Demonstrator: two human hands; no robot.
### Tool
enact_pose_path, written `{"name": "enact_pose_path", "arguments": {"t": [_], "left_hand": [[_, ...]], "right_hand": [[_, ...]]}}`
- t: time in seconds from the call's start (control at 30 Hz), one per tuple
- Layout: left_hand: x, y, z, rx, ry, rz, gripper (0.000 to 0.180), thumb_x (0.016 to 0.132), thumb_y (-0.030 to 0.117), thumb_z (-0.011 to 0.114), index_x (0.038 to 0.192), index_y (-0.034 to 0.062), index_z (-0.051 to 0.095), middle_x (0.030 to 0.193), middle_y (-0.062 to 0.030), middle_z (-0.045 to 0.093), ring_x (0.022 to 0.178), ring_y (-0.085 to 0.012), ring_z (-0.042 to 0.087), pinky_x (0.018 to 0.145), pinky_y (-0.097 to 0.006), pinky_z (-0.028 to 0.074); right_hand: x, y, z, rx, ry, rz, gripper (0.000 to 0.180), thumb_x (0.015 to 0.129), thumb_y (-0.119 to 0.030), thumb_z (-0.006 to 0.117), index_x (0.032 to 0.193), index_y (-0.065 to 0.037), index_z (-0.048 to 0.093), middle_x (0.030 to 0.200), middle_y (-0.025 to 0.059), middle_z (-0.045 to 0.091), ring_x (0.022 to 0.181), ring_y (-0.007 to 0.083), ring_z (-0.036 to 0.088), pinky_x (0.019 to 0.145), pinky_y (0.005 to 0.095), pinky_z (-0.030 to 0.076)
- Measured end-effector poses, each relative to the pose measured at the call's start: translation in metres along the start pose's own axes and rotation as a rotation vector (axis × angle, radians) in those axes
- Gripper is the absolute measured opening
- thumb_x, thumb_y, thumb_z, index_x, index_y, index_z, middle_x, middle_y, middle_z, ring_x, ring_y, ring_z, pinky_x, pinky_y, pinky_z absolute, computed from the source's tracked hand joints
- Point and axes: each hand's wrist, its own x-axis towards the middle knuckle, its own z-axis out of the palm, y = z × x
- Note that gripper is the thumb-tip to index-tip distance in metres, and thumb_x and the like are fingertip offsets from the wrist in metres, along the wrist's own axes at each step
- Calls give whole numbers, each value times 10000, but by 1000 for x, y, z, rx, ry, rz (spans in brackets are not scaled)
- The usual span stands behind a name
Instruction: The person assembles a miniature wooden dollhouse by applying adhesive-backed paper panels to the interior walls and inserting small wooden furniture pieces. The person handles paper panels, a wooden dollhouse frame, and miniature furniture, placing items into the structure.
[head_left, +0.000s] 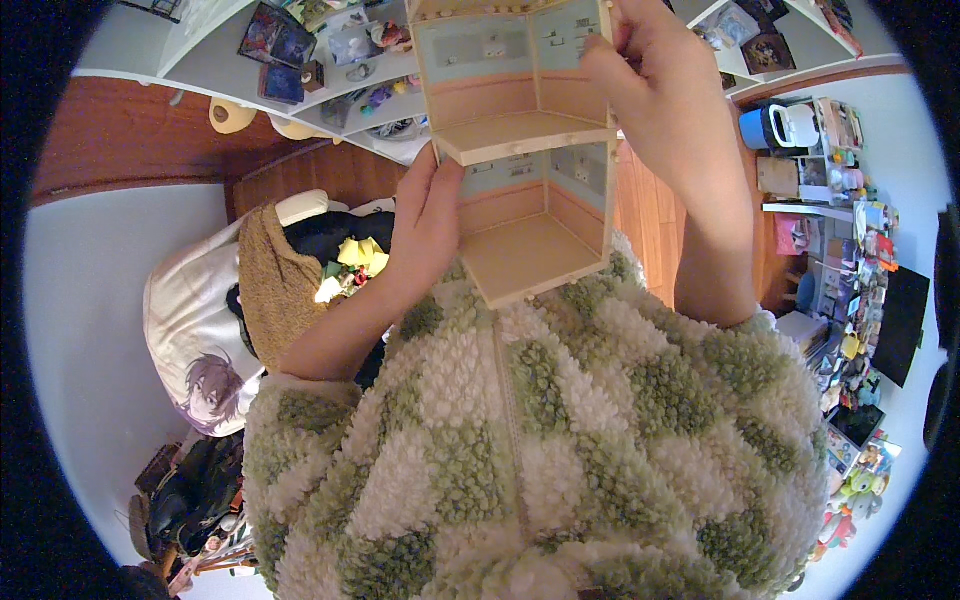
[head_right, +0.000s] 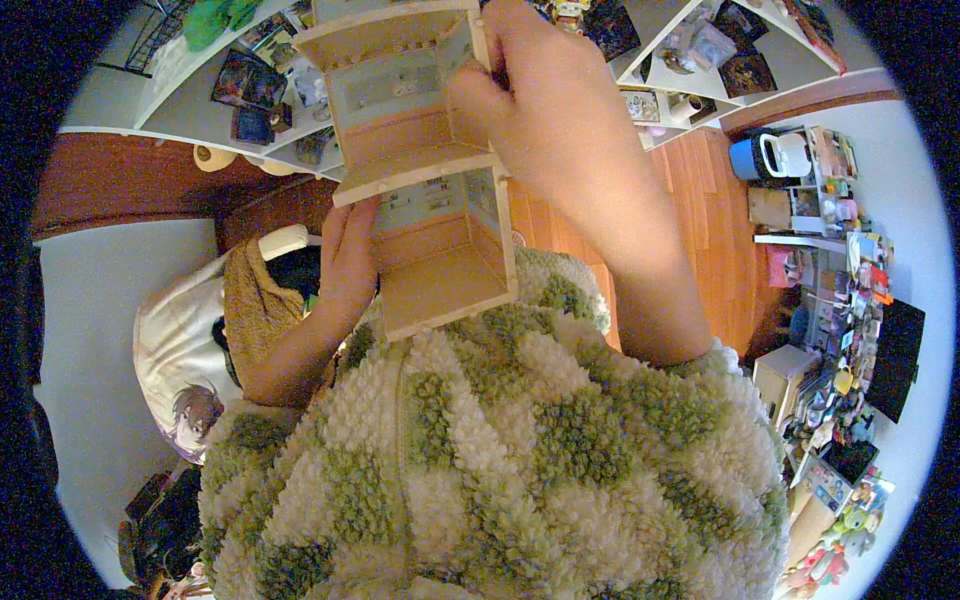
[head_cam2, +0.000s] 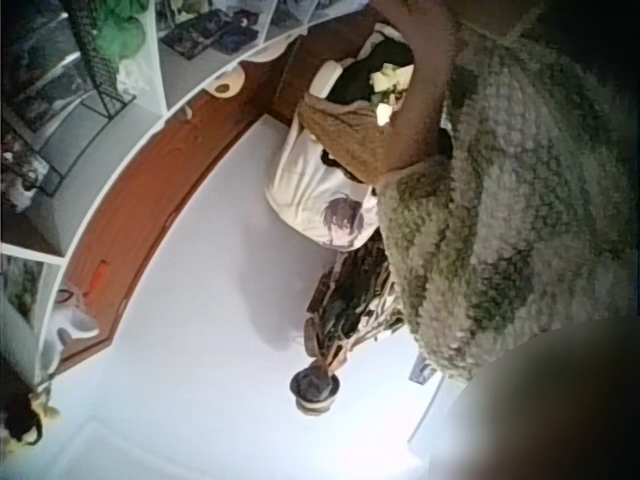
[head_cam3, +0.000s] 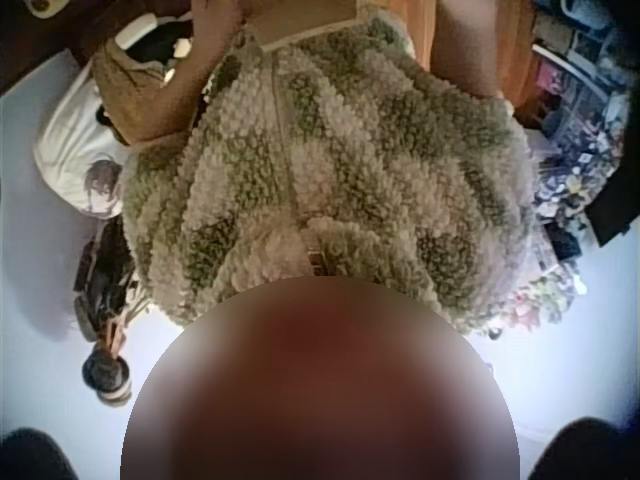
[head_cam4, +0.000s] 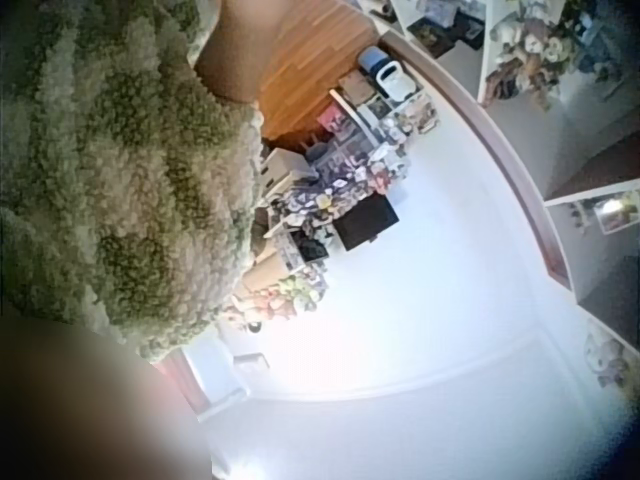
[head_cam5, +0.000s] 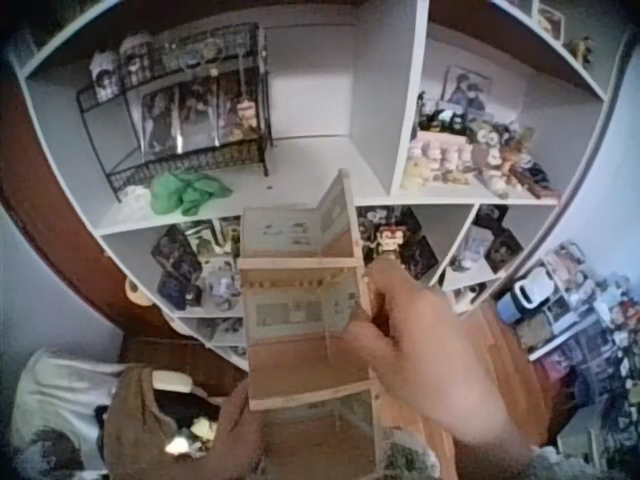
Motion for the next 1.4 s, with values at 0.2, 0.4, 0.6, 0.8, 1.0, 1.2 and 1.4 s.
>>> {"name": "enact_pose_path", "arguments": {"t": [0.2, 0.4, 0.6, 0.8, 1.0, 1.2, 1.4], "left_hand": [[0, 0, 3, -138, -59, -29, 340, 954, 126, 420, 1264, -12, 427, 1198, -104, 551, 1081, -163, 512, 953, -300, 384], [-4, 2, 10, 65, -121, 61, 618, 780, 72, 690, 1273, 15, 320, 1174, -125, 543, 1119, -196, 521, 908, -349, 456], [0, -2, 2, 231, -173, 70, 687, 721, 58, 741, 1266, 19, 325, 1162, -138, 556, 1101, -215, 542, 915, -356, 451], [-1, 1, 1, 174, -225, 61, 755, 730, 83, 752, 1308, 11, 273, 1216, -132, 515, 1134, -205, 507, 945, -361, 430], [-8, -7, -7, 124, -377, 40, 745, 812, 75, 666, 1377, 9, 186, 1334, -140, 387, 1246, -204, 378, 1021, -354, 353], [-7, 7, -12, 221, -292, 177, 357, 923, 117, 519, 1253, 7, 443, 1110, -112, 581, 1003, -166, 579, 813, -308, 495], [14, 41, -11, 329, -147, 288, 218, 921, 117, 498, 1099, -1, 543, 762, -112, 566, 609, -150, 493, 561, -306, 422]], "right_hand": [[-4, -4, -10, -35, -23, 41, 169, 782, -71, 576, 875, 24, 472, 641, 187, 514, 573, 315, 523, 537, 369, 410], [-2, -1, -6, -1, 14, 11, 165, 780, -72, 578, 850, 28, 466, 629, 178, 521, 555, 265, 523, 524, 350, 410], [-6, -3, -7, 73, 7, 96, 163, 776, -72, 579, 840, 29, 468, 613, 175, 518, 543, 246, 516, 519, 339, 408], [-13, -10, -9, -43, 66, -28, 163, 775, -76, 580, 841, 25, 470, 612, 177, 515, 539, 253, 507, 517, 338, 403], [-6, 24, -6, -63, 94, -150, 159, 829, -71, 553, 749, -26, 423, 560, 40, 375, 538, 65, 389, 469, 255, 336], [-11, 27, -11, 48, 61, -158, 104, 833, -37, 546, 823, -44, 443, 608, 42, 400, 564, 65, 406, 491, 254, 365], [-1, 12, -34, 150, 84, -112, 174, 845, -75, 589, 854, -31, 420, 602, 135, 494, 513, 272, 549, 477, 326, 412]]}}
